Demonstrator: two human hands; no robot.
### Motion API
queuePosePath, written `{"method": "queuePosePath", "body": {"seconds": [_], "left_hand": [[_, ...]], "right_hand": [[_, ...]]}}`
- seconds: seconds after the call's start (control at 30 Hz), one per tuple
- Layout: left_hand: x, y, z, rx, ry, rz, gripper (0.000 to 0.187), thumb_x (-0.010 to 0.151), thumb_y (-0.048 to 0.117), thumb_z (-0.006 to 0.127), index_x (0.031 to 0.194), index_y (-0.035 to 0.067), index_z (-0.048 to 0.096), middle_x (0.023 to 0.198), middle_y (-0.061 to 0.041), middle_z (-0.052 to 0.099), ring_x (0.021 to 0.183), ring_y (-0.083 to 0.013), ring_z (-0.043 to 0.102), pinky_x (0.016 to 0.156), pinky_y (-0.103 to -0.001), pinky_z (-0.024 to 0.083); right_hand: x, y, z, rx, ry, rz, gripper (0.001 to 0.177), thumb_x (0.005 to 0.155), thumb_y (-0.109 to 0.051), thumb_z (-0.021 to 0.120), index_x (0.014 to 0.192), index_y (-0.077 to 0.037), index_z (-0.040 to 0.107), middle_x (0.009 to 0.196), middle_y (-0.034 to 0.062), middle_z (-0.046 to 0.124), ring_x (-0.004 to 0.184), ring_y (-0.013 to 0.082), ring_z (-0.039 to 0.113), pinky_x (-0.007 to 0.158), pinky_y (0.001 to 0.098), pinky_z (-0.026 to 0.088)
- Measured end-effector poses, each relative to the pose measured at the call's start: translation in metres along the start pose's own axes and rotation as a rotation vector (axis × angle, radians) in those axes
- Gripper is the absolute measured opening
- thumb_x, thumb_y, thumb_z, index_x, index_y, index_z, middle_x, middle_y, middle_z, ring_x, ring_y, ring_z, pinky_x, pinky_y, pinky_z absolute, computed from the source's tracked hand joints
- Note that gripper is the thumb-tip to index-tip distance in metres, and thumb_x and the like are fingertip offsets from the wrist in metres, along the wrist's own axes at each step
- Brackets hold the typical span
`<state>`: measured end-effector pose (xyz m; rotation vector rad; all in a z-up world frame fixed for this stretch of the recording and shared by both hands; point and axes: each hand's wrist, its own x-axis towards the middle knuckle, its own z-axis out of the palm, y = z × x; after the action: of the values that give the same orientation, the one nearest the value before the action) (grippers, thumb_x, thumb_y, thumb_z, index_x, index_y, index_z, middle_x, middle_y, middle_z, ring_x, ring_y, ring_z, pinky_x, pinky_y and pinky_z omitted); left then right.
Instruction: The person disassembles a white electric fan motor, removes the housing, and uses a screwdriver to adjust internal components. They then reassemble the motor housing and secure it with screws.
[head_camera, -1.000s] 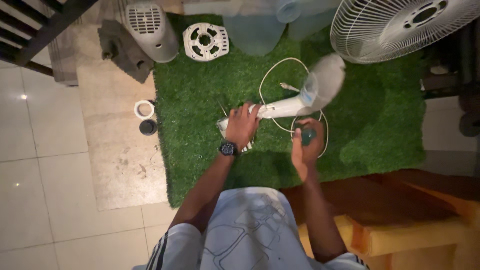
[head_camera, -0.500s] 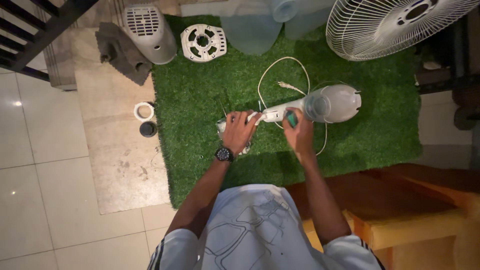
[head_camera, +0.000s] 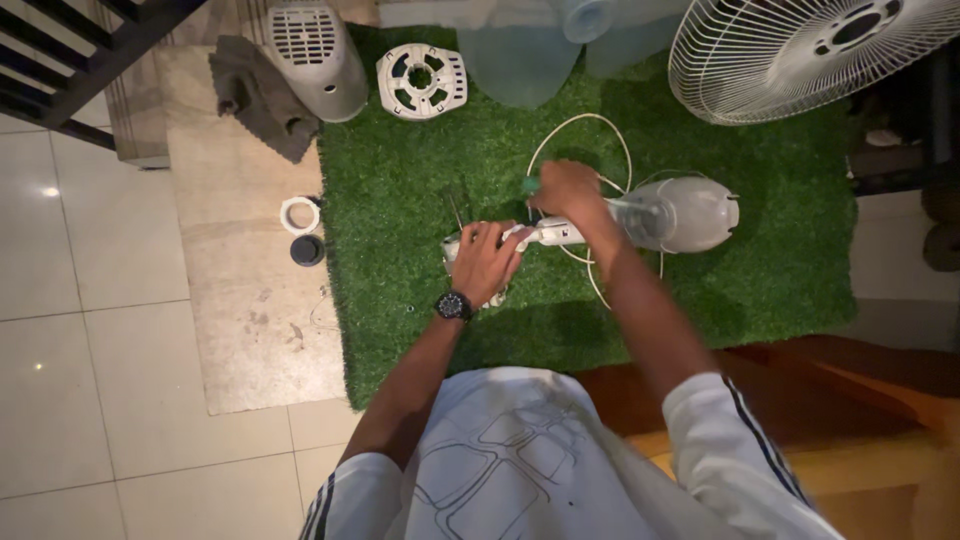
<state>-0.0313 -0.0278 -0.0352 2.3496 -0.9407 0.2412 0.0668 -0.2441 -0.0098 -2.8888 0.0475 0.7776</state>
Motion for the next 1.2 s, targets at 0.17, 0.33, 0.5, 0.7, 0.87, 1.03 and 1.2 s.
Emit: {"method": "queuePosePath", "body": {"seconds": [0.17, 0.33, 0.5, 0.7, 0.87, 1.03, 1.2], "left_hand": [[0.0, 0.0, -0.005, 0.001, 0.002, -0.001, 0.048, 0.093, 0.019, 0.071, 0.14, 0.019, 0.058, 0.127, -0.007, 0.061, 0.116, -0.0282, 0.057, 0.104, -0.05, 0.04], [-0.002, -0.002, -0.002, -0.018, 0.004, -0.022, 0.047, 0.092, 0.021, 0.071, 0.138, 0.02, 0.059, 0.128, -0.007, 0.061, 0.117, -0.0294, 0.058, 0.1, -0.048, 0.041], [-0.009, -0.006, -0.004, -0.007, 0.074, -0.012, 0.046, 0.091, 0.021, 0.073, 0.135, 0.02, 0.061, 0.129, -0.008, 0.06, 0.115, -0.0278, 0.059, 0.101, -0.049, 0.042], [-0.006, -0.005, -0.012, -0.067, 0.069, -0.03, 0.043, 0.089, 0.021, 0.074, 0.131, 0.019, 0.063, 0.128, -0.007, 0.061, 0.116, -0.0266, 0.06, 0.102, -0.048, 0.043], [0.001, 0.003, -0.02, -0.153, 0.17, -0.104, 0.04, 0.09, 0.034, 0.078, 0.123, 0.017, 0.063, 0.117, -0.008, 0.068, 0.107, -0.0272, 0.064, 0.096, -0.045, 0.046], [0.015, 0.013, -0.02, -0.474, 0.268, -0.482, 0.053, 0.093, 0.038, 0.074, 0.13, 0.005, 0.057, 0.1, -0.004, 0.075, 0.087, -0.0247, 0.07, 0.087, -0.039, 0.049], [0.022, 0.021, -0.031, -0.4, 0.276, -0.446, 0.04, 0.093, 0.031, 0.072, 0.123, 0.004, 0.065, 0.092, -0.009, 0.073, 0.079, -0.027, 0.068, 0.081, -0.041, 0.046]], "right_hand": [[0.06, -0.003, 0.047, -0.161, -0.142, 0.004, 0.048, 0.067, -0.044, 0.089, 0.097, -0.007, 0.079, 0.101, 0.0169, 0.076, 0.094, 0.034, 0.074, 0.082, 0.0454, 0.059], [0.086, 0.014, 0.082, -0.09, -0.129, -0.078, 0.028, 0.069, -0.029, 0.083, 0.087, -0.008, 0.081, 0.092, 0.0148, 0.079, 0.084, 0.0315, 0.077, 0.075, 0.043, 0.06], [0.072, 0.025, 0.051, 0.104, -0.305, -0.021, 0.024, 0.075, -0.031, 0.081, 0.081, -0.007, 0.078, 0.083, 0.0126, 0.078, 0.076, 0.0303, 0.076, 0.073, 0.0434, 0.058], [0.049, 0.019, 0.006, 0.178, 0.006, -0.168, 0.03, 0.077, -0.034, 0.081, 0.094, -0.009, 0.078, 0.088, 0.0169, 0.074, 0.08, 0.033, 0.071, 0.076, 0.046, 0.054], [0.012, -0.001, -0.028, 0.391, -0.051, -0.274, 0.026, 0.084, -0.031, 0.076, 0.094, -0.007, 0.075, 0.08, 0.0137, 0.074, 0.071, 0.0258, 0.069, 0.069, 0.0423, 0.056], [-0.031, -0.012, -0.043, 0.477, -0.055, -0.365, 0.024, 0.088, -0.032, 0.076, 0.091, -0.008, 0.074, 0.07, 0.0085, 0.07, 0.059, 0.0195, 0.064, 0.059, 0.0383, 0.051], [-0.06, -0.022, -0.042, 0.456, -0.082, -0.388, 0.031, 0.087, -0.041, 0.076, 0.087, -0.01, 0.076, 0.065, 0.007, 0.069, 0.053, 0.019, 0.062, 0.053, 0.0388, 0.047]]}}
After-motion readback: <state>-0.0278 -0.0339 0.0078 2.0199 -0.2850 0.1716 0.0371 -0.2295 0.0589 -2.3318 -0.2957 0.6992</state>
